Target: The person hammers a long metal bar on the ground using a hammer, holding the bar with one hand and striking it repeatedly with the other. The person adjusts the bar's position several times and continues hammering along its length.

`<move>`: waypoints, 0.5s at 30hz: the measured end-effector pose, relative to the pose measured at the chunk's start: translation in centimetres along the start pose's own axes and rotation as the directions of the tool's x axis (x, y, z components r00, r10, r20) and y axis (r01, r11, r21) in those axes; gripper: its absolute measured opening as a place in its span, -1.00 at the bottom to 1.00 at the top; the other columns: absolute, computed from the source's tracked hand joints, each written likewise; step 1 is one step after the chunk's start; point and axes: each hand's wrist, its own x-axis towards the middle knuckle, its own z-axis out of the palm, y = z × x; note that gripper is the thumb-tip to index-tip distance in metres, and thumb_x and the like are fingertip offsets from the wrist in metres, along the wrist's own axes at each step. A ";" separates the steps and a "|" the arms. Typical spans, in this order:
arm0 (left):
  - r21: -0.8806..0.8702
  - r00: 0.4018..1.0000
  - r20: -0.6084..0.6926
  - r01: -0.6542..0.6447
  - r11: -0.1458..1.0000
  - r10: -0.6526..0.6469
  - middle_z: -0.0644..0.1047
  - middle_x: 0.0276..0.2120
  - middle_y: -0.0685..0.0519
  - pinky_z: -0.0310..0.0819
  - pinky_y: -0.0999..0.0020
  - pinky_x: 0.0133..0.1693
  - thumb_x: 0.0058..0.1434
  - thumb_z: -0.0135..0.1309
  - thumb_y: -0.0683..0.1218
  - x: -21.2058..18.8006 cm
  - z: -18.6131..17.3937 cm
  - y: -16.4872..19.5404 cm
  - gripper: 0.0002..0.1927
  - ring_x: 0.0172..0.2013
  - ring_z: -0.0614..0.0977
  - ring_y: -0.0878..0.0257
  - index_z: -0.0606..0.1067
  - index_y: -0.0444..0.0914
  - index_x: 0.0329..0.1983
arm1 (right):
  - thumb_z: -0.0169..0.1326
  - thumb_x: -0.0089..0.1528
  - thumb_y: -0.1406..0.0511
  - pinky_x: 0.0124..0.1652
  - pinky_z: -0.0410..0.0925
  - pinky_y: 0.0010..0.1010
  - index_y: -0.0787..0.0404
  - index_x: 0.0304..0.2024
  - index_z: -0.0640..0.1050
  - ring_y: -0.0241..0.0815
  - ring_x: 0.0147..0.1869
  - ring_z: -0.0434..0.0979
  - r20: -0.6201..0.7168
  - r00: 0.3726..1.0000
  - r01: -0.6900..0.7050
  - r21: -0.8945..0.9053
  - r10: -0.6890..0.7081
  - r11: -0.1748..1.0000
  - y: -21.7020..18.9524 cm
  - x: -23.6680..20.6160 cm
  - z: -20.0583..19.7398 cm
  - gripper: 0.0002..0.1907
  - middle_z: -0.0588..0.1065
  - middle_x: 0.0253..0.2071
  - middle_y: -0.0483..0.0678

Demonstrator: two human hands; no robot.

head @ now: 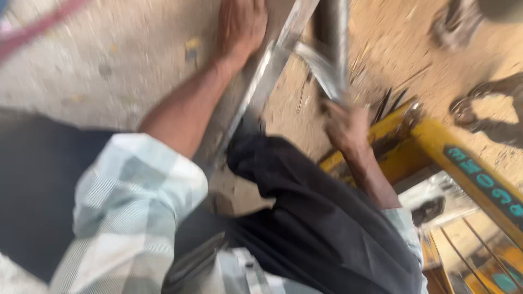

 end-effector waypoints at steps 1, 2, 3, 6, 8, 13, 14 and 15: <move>-0.007 0.995 0.056 0.082 0.997 -0.081 0.44 -0.61 -0.20 0.41 -0.02 -0.41 0.59 -0.15 0.00 0.3 0.0 0.1 -0.49 -0.57 0.53 -0.11 0.46 -0.32 -0.48 | -0.02 0.50 0.21 -0.53 0.28 -0.33 0.32 -0.02 0.50 -0.20 -0.55 0.39 0.047 0.998 -0.044 -0.127 0.050 0.991 0.5 0.6 0.6 -0.74 0.47 -0.49 0.01; -0.002 0.980 0.112 0.166 0.986 -0.165 0.43 -0.62 -0.23 0.42 -0.04 -0.37 0.60 -0.17 0.02 0.3 -0.2 0.3 -0.43 -0.56 0.54 -0.12 0.48 -0.31 -0.54 | -0.02 0.50 0.21 -0.52 0.30 -0.32 0.32 -0.01 0.51 -0.20 -0.54 0.41 -0.031 0.998 -0.051 -0.140 0.047 0.989 0.9 0.4 0.8 -0.73 0.47 -0.49 0.02; 0.017 0.945 0.176 0.277 0.961 -0.275 0.42 -0.63 -0.27 0.43 -0.07 -0.32 0.62 -0.18 0.04 0.6 -0.2 0.5 -0.37 -0.55 0.55 -0.12 0.49 -0.29 -0.60 | -0.01 0.50 0.21 -0.50 0.31 -0.32 0.32 0.01 0.51 -0.20 -0.53 0.43 -0.099 0.994 -0.054 -0.117 0.043 0.992 1.3 0.4 1.2 -0.73 0.47 -0.48 0.03; 0.059 0.947 0.281 0.143 0.988 -0.154 0.45 -0.64 -0.24 0.36 -0.04 -0.51 0.53 -0.28 -0.04 0.5 -0.8 1.0 -0.60 -0.63 0.52 -0.15 0.45 -0.46 -0.16 | -0.13 0.49 0.23 -0.58 0.26 -0.42 0.24 -0.19 0.52 -0.25 -0.58 0.37 -0.403 0.907 0.197 0.147 -0.124 0.969 1.7 -1.3 1.2 -0.72 0.50 -0.46 0.09; -0.044 0.966 0.211 0.165 0.985 -0.152 0.50 -0.56 -0.24 0.45 0.00 -0.41 0.57 -0.23 -0.01 0.4 -1.0 1.0 -0.62 -0.51 0.59 -0.14 0.44 -0.39 -0.20 | -0.16 0.50 0.21 -0.57 0.26 -0.46 0.21 -0.23 0.52 -0.25 -0.57 0.37 -0.447 0.863 0.340 0.170 -0.234 0.925 1.3 -2.0 1.1 -0.68 0.51 -0.42 0.10; 0.340 0.977 0.153 -0.191 0.921 0.146 0.52 -0.49 -0.28 0.40 -0.05 -0.49 0.46 -0.22 -0.15 0.2 -0.4 -0.3 -0.75 -0.52 0.57 -0.18 0.42 -0.40 0.00 | -0.05 0.55 0.08 -0.45 0.37 -0.41 0.33 0.05 0.51 -0.14 -0.43 0.53 -0.170 0.981 0.044 -0.257 -0.090 0.966 -0.4 -1.0 3.0 -0.60 0.46 -0.42 0.05; 0.268 0.983 0.113 -0.167 0.949 0.142 0.53 -0.49 -0.29 0.41 -0.07 -0.48 0.46 -0.23 -0.13 0.3 -0.2 -0.5 -0.70 -0.52 0.57 -0.20 0.43 -0.43 0.05 | -0.08 0.52 0.11 -0.51 0.31 -0.40 0.29 -0.01 0.50 -0.21 -0.49 0.45 -0.250 0.966 0.035 -0.136 -0.068 0.990 -0.6 -0.3 3.5 -0.65 0.43 -0.47 0.00; 0.189 0.988 0.111 -0.130 0.973 0.110 0.53 -0.49 -0.30 0.43 -0.08 -0.46 0.45 -0.24 -0.12 0.1 0.0 -0.7 -0.64 -0.52 0.57 -0.22 0.45 -0.46 0.10 | -0.11 0.50 0.15 -0.57 0.26 -0.40 0.24 -0.07 0.49 -0.28 -0.55 0.37 -0.292 0.956 0.008 0.005 -0.006 1.000 -0.7 -0.2 3.9 -0.70 0.41 -0.52 -0.05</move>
